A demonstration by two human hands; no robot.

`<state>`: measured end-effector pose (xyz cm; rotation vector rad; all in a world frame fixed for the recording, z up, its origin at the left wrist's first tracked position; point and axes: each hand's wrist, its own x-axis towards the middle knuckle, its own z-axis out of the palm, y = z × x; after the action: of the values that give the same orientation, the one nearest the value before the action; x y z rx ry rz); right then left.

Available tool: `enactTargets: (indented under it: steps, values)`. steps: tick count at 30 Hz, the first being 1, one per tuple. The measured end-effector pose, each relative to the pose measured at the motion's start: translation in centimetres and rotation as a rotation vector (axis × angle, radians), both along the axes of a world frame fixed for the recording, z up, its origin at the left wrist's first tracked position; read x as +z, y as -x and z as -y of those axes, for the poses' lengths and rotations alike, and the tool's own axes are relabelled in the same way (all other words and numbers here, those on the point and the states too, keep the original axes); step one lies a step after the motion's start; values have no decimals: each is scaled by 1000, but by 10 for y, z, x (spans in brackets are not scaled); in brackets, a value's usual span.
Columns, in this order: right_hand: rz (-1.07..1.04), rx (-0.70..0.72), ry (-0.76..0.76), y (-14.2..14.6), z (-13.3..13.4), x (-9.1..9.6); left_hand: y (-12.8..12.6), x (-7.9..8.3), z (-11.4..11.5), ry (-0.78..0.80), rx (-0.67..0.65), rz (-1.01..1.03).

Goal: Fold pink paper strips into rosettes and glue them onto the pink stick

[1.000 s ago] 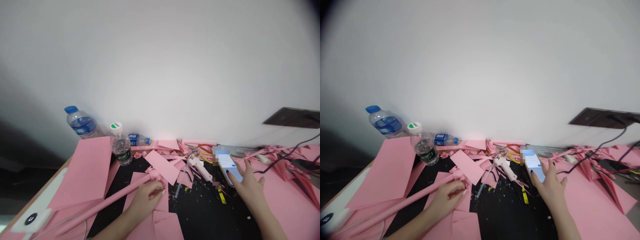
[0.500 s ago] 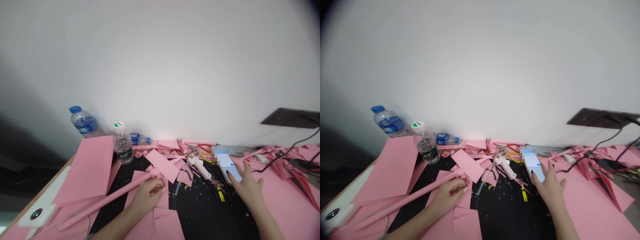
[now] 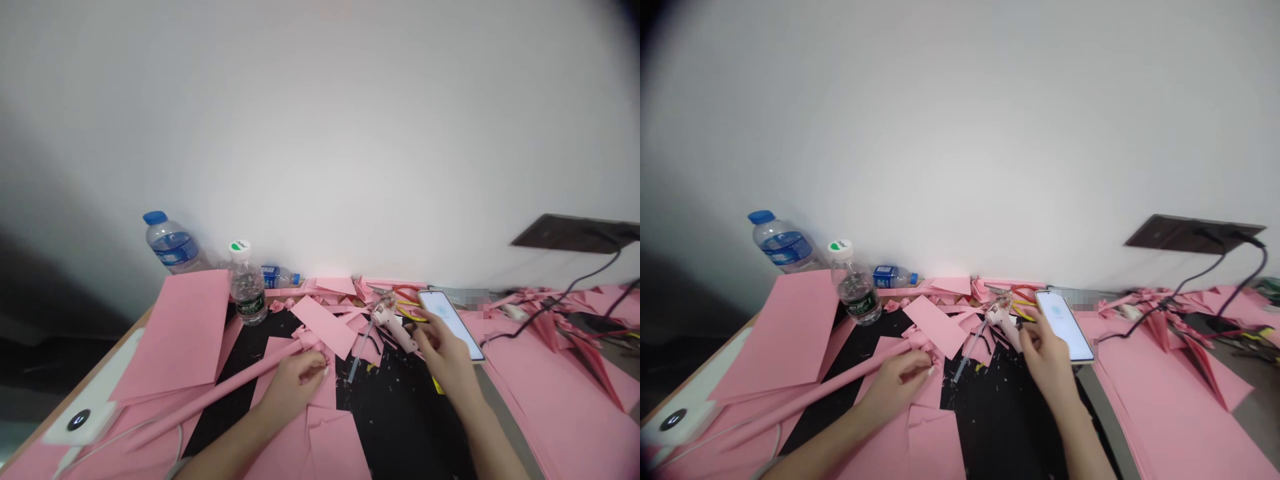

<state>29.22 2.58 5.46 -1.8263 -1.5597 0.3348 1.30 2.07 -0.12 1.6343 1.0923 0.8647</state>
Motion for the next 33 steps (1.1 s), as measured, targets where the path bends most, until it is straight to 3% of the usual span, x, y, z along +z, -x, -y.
enactTargets:
  steps: [4,10,17,33]
  values:
    - [-10,248,-83,55,-5,5,2,-2,0,-36,13,-2]
    - [114,542,-54,102,3,-22,4,4,0,-76,26,-10]
    - [130,588,-44,104,13,-45,4,6,-1,-75,-1,63]
    - [123,601,-73,108,19,-46,7,6,-1,-104,-4,10]
